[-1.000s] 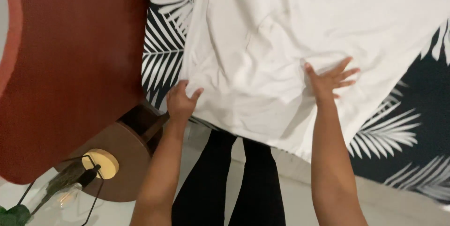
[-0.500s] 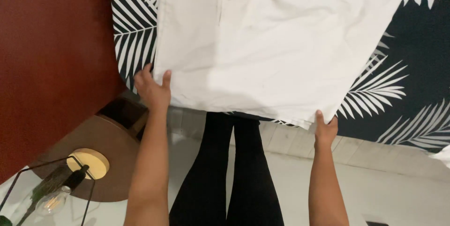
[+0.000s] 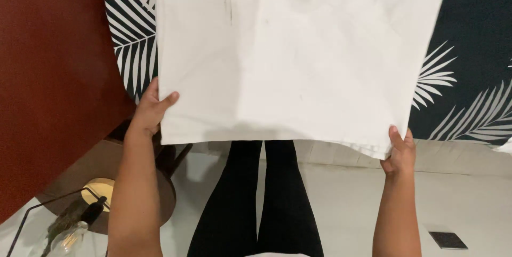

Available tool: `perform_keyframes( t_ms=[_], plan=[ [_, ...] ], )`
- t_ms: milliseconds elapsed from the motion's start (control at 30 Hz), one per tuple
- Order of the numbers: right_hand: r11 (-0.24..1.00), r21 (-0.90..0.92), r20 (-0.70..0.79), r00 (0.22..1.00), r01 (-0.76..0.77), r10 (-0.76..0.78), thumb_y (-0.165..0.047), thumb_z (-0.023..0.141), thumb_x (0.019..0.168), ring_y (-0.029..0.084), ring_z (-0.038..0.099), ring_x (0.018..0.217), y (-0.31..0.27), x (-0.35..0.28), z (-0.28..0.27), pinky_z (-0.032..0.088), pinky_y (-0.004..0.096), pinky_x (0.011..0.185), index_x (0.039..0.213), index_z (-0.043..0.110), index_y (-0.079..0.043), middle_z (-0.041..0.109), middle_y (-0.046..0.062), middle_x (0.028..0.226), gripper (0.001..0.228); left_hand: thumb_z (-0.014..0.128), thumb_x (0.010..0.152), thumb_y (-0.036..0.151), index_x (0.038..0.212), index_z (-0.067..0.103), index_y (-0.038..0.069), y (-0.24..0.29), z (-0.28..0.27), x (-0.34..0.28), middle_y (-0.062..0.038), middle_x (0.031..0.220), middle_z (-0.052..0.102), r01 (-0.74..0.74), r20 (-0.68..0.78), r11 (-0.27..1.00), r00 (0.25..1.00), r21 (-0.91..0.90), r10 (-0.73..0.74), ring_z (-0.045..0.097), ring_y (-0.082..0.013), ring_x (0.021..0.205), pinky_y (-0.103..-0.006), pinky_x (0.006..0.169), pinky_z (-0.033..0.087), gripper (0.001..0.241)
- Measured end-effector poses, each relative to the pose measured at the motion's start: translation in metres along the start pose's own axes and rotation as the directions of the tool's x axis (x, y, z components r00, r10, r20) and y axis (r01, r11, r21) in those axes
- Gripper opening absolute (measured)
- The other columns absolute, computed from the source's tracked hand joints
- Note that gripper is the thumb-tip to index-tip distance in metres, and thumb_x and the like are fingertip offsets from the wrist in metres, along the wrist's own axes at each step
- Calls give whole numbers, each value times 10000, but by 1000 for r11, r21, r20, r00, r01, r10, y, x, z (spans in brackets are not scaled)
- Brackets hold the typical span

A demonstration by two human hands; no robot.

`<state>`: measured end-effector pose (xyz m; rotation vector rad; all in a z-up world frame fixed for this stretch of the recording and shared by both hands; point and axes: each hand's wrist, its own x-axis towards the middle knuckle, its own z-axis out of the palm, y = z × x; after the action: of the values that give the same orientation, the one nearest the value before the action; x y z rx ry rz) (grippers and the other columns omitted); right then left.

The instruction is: The person unfolds a white bed sheet on a bed with a black and white leaf-patterned cover. They smooth the sheet, then fold it multiple times into a compact rectangular bundle.

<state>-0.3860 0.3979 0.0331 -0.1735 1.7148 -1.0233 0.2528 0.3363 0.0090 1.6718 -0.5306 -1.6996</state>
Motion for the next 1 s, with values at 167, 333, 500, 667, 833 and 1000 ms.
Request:
perform_keyframes(
  t_ms=[167,333,500,667,833,1000],
  plan=[
    [989,-128,-26,997,67,-71,-180,681,1031,175,666,936,19,-2,-6,589,356,791,1130,536,-100,672,73,1097,193,767,982,330,1294,665,-48,-36,-33,-10,-154,1202,732,68,-157,996,985,-62,-77,684,-260,1022,-388,912,557,501],
    [667,-737,-125,948,108,-292,-171,742,1018,264,420,906,101,40,-36,380,443,770,1106,506,-4,506,161,1039,302,701,999,380,1319,700,51,-34,17,0,-193,1283,680,316,-446,506,881,803,157,604,-372,1216,-527,1056,456,459],
    [97,-928,179,657,361,-733,-106,697,968,403,415,1421,71,29,73,333,563,1214,1476,560,-47,487,218,1497,529,577,1059,171,1544,499,41,-109,173,43,-147,1609,480,-23,-173,243,635,970,752,342,-323,1566,-566,1301,142,508],
    [-237,-871,484,665,431,-568,-351,450,1174,384,92,1629,72,114,120,64,604,1308,1682,398,-168,221,125,1767,542,572,1008,452,1622,337,116,-85,383,14,-104,1686,310,-770,613,168,602,616,513,253,-294,1584,-667,1250,162,738],
    [-153,-918,393,785,366,-480,-458,294,1161,346,20,1627,59,109,133,8,588,1306,1709,286,-182,126,101,1775,614,584,1029,425,1631,324,170,-94,332,112,-51,1700,287,-730,609,11,579,684,542,243,-277,1590,-650,1264,184,704],
    [-126,-929,363,796,347,-485,-463,271,1148,351,20,1625,56,97,143,-16,567,1308,1709,263,-182,100,87,1769,627,471,1123,435,1645,323,267,-3,140,160,-27,1703,244,-293,304,-119,745,949,593,147,-350,1574,-689,1222,119,567]
  ],
)
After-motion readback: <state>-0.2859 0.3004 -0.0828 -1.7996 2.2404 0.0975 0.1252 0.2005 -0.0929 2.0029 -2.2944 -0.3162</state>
